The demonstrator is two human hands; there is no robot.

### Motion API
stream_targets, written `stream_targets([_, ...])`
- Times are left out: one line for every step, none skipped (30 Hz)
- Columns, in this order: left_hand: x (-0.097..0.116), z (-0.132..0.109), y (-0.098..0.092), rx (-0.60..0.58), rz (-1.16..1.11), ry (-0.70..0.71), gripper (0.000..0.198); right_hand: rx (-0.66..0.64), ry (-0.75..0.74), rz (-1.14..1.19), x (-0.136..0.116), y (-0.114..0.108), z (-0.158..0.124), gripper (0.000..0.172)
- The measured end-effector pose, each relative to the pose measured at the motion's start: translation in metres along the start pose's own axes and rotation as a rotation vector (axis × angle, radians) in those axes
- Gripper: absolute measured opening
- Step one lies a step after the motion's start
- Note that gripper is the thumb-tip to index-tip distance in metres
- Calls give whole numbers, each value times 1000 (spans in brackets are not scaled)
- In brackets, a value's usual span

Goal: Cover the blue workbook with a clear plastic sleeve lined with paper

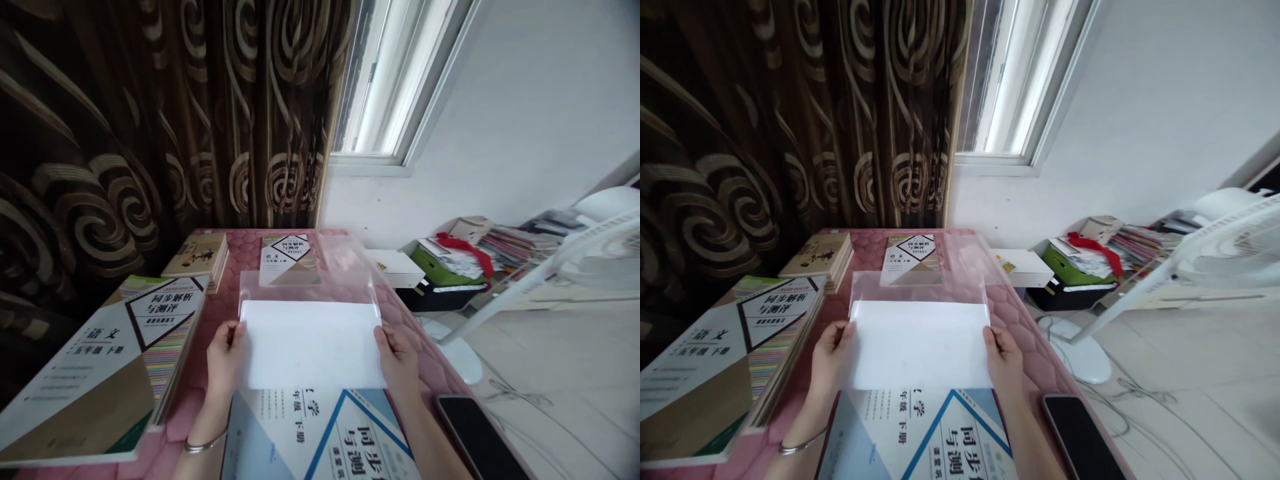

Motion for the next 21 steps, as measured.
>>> stream_targets([0, 0, 0, -2, 12, 12, 35, 3, -3, 14, 0, 0, 0, 47])
stream_targets([0, 1, 0, -2, 22, 24, 35, 9, -3, 37, -1, 1, 1, 46])
stream_targets([0, 1, 0, 0, 28, 34, 34, 21, -2, 67, -1, 0, 1, 46])
stream_targets([0, 1, -1, 5, 31, 41, 33, 34, 2, 98, 0, 0, 2, 46])
stream_targets([-1, 2, -1, 12, 29, 47, 32, 36, 8, 123, 0, 0, 2, 46])
stream_targets([-1, 2, -1, 17, 22, 53, 31, 31, 16, 140, 2, 0, 3, 45])
stream_targets([-2, 2, -1, 21, 14, 58, 30, 14, 28, 147, 3, 1, 4, 45])
stream_targets([-2, 2, -1, 23, 6, 63, 29, -7, 42, 149, 5, 1, 5, 44])
stream_targets([-2, 2, 0, 22, -3, 68, 28, -19, 58, 155, 7, 2, 6, 44])
stream_targets([-2, 2, 0, 23, -11, 71, 27, -23, 77, 165, 9, 1, 6, 43])
stream_targets([-2, 3, 0, 21, -19, 74, 27, -19, 94, 176, 11, 1, 7, 43])
stream_targets([-2, 3, 1, 22, -25, 75, 26, -16, 108, 181, 12, 0, 8, 43])
stream_targets([-2, 3, 1, 23, -29, 73, 26, -17, 117, 177, 12, -1, 9, 43])
stream_targets([-2, 3, 1, 24, -33, 72, 26, -21, 119, 166, 11, -2, 9, 42])
stream_targets([-2, 3, 1, 24, -35, 72, 27, -29, 110, 151, 8, -2, 10, 42])
stream_targets([-2, 3, 1, 24, -36, 72, 27, -35, 93, 139, 5, -2, 11, 41])
stream_targets([-2, 4, 1, 26, -37, 73, 28, -29, 73, 133, 2, -4, 11, 40])
stream_targets([-1, 4, 0, 29, -36, 75, 28, -18, 53, 133, -1, -5, 11, 39])
stream_targets([-1, 4, 0, 31, -35, 77, 28, -3, 36, 136, -4, -7, 11, 38])
stream_targets([-1, 3, 0, 33, -34, 80, 28, 7, 28, 136, -6, -8, 11, 38])
stream_targets([-1, 3, 0, 33, -32, 81, 28, 9, 27, 131, -7, -8, 10, 38])
Point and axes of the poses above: each hand's wrist, its own z-axis towards the middle knuckle, its own y-axis out of the palm, x = y × z, the point moved 6 cm from there along z, towards the middle knuckle, and after that the axes turned 8 degrees about y, right-handed, at the moved point
